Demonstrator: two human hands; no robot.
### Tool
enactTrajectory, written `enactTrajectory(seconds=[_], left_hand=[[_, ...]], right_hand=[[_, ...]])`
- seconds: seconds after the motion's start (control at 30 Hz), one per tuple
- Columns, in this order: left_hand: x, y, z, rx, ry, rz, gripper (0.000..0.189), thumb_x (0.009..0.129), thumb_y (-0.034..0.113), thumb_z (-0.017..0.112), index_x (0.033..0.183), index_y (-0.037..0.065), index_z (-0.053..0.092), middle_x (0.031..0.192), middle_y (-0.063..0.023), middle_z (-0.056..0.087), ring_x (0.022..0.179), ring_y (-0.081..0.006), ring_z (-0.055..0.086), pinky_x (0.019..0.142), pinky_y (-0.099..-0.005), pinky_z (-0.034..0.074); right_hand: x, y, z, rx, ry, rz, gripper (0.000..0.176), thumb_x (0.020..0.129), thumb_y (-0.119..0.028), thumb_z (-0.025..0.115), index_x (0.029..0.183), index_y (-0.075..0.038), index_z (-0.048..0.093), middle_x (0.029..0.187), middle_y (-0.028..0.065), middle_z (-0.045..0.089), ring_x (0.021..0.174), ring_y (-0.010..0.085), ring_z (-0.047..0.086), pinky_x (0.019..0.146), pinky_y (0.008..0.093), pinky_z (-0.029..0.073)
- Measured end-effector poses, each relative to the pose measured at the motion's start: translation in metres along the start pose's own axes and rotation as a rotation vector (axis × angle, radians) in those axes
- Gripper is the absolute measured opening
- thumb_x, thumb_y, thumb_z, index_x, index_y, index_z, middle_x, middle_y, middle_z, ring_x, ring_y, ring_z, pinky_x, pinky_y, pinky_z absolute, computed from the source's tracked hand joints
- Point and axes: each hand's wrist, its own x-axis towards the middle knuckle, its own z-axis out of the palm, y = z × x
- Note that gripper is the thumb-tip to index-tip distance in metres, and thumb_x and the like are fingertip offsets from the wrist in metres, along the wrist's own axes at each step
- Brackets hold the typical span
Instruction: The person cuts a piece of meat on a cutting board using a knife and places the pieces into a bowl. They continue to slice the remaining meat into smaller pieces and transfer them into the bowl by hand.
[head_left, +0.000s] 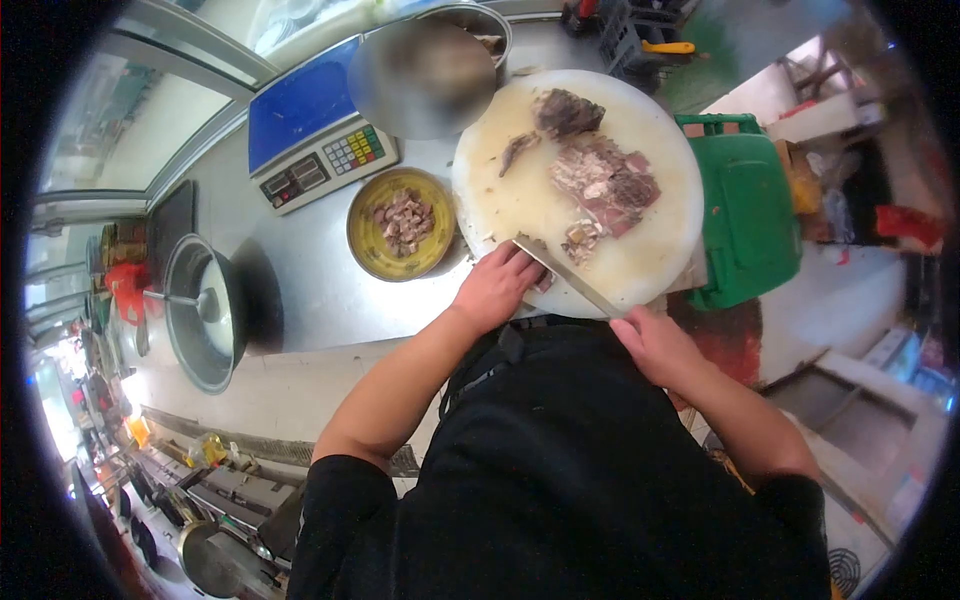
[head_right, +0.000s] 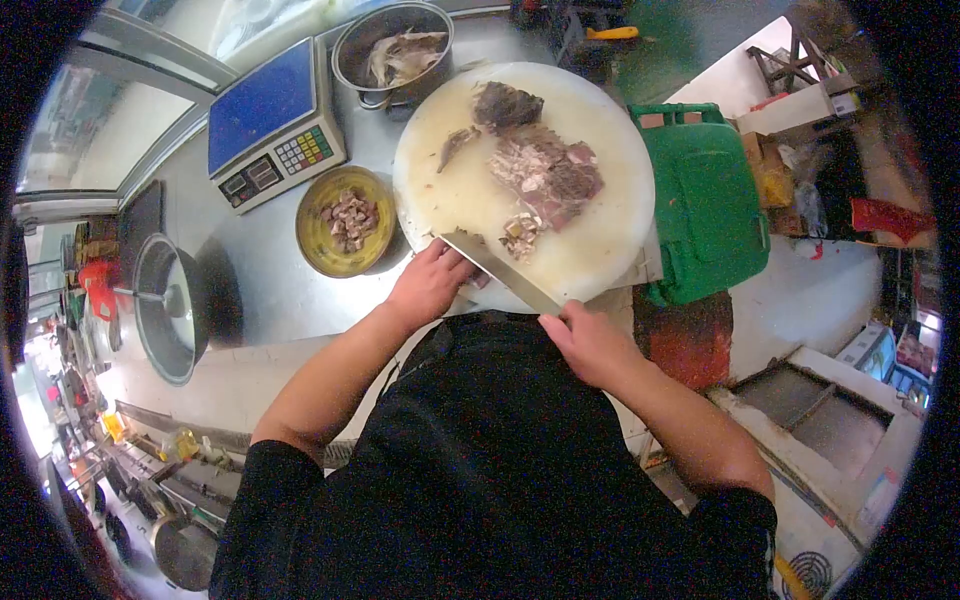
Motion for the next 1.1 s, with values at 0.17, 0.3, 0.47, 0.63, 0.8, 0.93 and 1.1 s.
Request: enactTrajectory(seconds=[0.17,0.3,0.47,0.63,0.8,0.93,1.1], left_hand=[[0.003,-0.004,0.007,0.004,-0.001,0.028,0.037,0.084,0.013,0.054,0.120,0.011,0.062,0.128,-0.0062,0.057,0.126,-0.0284,0.049,0.102,-0.0375,0.048],[0.003,-0.001,0.000,-0.026,0.000,0.008,0.039,0.085,0.013,0.054,0.123,0.010,0.061,0.129,-0.0063,0.057,0.126,-0.0281,0.049,0.102,-0.0376,0.048],[0.002,-0.002,0.010,-0.033,0.068,0.021,0.041,0.085,0.012,0.054,0.125,0.010,0.060,0.128,-0.0076,0.057,0.124,-0.0292,0.051,0.102,-0.0392,0.047],[-0.010,0.010,0.011,-0.077,0.145,-0.132,0.046,0.080,0.009,0.061,0.126,0.008,0.060,0.126,-0.0116,0.057,0.122,-0.0316,0.052,0.102,-0.0412,0.047],[-0.011,0.006,0.019,-0.210,0.162,-0.202,0.048,0.076,0.007,0.065,0.124,0.007,0.061,0.125,-0.0152,0.057,0.123,-0.0337,0.052,0.105,-0.0432,0.045],[-0.013,0.003,0.019,-0.064,0.202,-0.069,0.048,0.076,0.011,0.067,0.124,0.006,0.061,0.125,-0.0160,0.057,0.123,-0.0340,0.052,0.104,-0.0426,0.045],[-0.018,0.009,0.028,-0.080,0.066,-0.134,0.048,0.076,0.017,0.070,0.121,0.000,0.063,0.123,-0.0149,0.060,0.122,-0.0345,0.053,0.105,-0.0414,0.045]], right_hand=[[0.000,0.000,-0.012,0.018,-0.056,0.061,0.057,0.104,-0.050,0.041,0.110,0.005,0.056,0.099,0.0334,0.066,0.096,0.0518,0.063,0.086,0.0565,0.049],[0.018,0.005,-0.006,-0.021,-0.069,0.055,0.058,0.104,-0.051,0.041,0.111,0.005,0.056,0.102,0.0331,0.066,0.099,0.0514,0.062,0.087,0.0556,0.049],[0.029,0.013,-0.003,0.023,-0.063,0.057,0.058,0.104,-0.051,0.041,0.110,0.005,0.057,0.103,0.0331,0.066,0.101,0.0502,0.062,0.088,0.0523,0.049],[0.013,0.042,0.004,0.288,0.053,-0.027,0.056,0.104,-0.049,0.044,0.101,0.004,0.062,0.100,0.0292,0.067,0.097,0.0466,0.063,0.086,0.0469,0.049],[0.009,0.039,-0.002,0.250,0.076,0.064,0.055,0.103,-0.049,0.046,0.105,0.003,0.063,0.098,0.0278,0.068,0.093,0.0452,0.064,0.085,0.0464,0.050],[0.013,0.007,-0.006,0.135,0.053,-0.025,0.055,0.102,-0.049,0.047,0.103,0.003,0.063,0.095,0.0288,0.068,0.093,0.0463,0.066,0.083,0.0496,0.050],[0.018,-0.014,-0.004,0.001,0.003,-0.067,0.057,0.102,-0.050,0.047,0.102,0.005,0.062,0.091,0.0317,0.068,0.090,0.0488,0.066,0.080,0.0538,0.051]])
